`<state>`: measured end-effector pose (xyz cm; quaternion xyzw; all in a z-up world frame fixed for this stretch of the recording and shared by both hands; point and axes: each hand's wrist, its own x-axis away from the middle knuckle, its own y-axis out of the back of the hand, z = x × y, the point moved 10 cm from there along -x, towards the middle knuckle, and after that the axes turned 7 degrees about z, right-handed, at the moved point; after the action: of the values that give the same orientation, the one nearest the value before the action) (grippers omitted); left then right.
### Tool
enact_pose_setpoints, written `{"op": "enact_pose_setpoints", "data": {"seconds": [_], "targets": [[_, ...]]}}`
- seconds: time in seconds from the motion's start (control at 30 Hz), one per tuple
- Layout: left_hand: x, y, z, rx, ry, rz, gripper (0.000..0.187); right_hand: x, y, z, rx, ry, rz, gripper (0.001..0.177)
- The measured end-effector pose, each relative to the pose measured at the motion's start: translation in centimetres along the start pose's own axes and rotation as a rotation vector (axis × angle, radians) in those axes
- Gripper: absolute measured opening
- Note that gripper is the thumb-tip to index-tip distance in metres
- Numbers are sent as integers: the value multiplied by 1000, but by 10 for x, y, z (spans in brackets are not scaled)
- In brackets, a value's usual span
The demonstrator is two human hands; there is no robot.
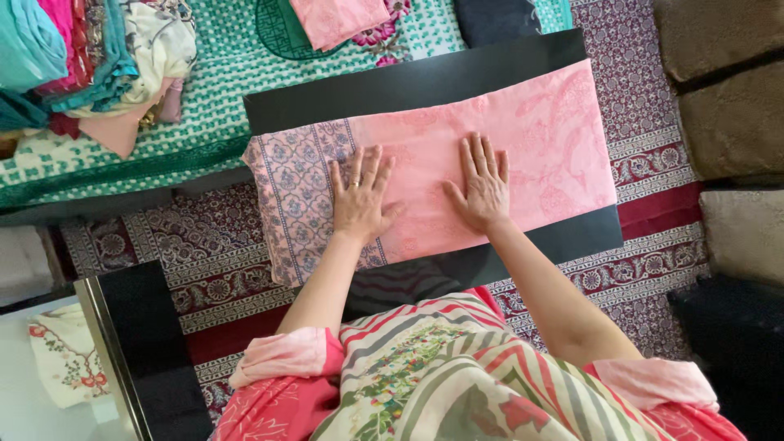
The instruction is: The person folds a white embroidered top, a pink scarf, and a pair of pink pants on a table before placing each item into a dresser drawer.
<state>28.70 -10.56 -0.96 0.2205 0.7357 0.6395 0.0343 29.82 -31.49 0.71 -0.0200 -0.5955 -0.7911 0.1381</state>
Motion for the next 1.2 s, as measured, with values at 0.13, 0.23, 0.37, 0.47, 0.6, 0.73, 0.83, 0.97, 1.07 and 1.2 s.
{"op": "enact_pose_setpoints", "data": {"seconds": [0.13, 0.23, 0.37, 0.47, 0.6, 0.73, 0.83, 0.97, 1.07, 1.2], "targets": [[9, 17, 31, 43, 15, -69, 96, -8, -2, 29, -3, -15, -4, 88], [28, 16, 55, 42, 22, -68, 97, -5, -10, 56, -18, -3, -13, 89], [45, 11, 92, 6, 20, -46, 98, -4, -20, 93, -54, 14, -53, 89], [60, 7, 120, 12, 30, -20, 100, -3, -28, 113, -80, 30, -57, 89], [64, 7, 133, 5, 12, -16, 102, -1, -32, 103, -82, 70, -37, 89], [29, 0, 85, 55, -46, -131, 99, -19, -28, 36, -34, 50, 0, 90], [-16, -13, 8, 63, -152, -165, 98, -16, -7, -29, -18, 6, -40, 90], [-34, -19, -33, -29, -84, -62, 97, -6, 14, -66, -9, 40, -6, 89], [-26, -11, -30, -63, -53, -57, 96, -4, 16, -57, -34, 15, 12, 90], [-10, -6, -2, -80, -13, -22, 97, -1, 17, -20, -45, 45, -11, 90]]}}
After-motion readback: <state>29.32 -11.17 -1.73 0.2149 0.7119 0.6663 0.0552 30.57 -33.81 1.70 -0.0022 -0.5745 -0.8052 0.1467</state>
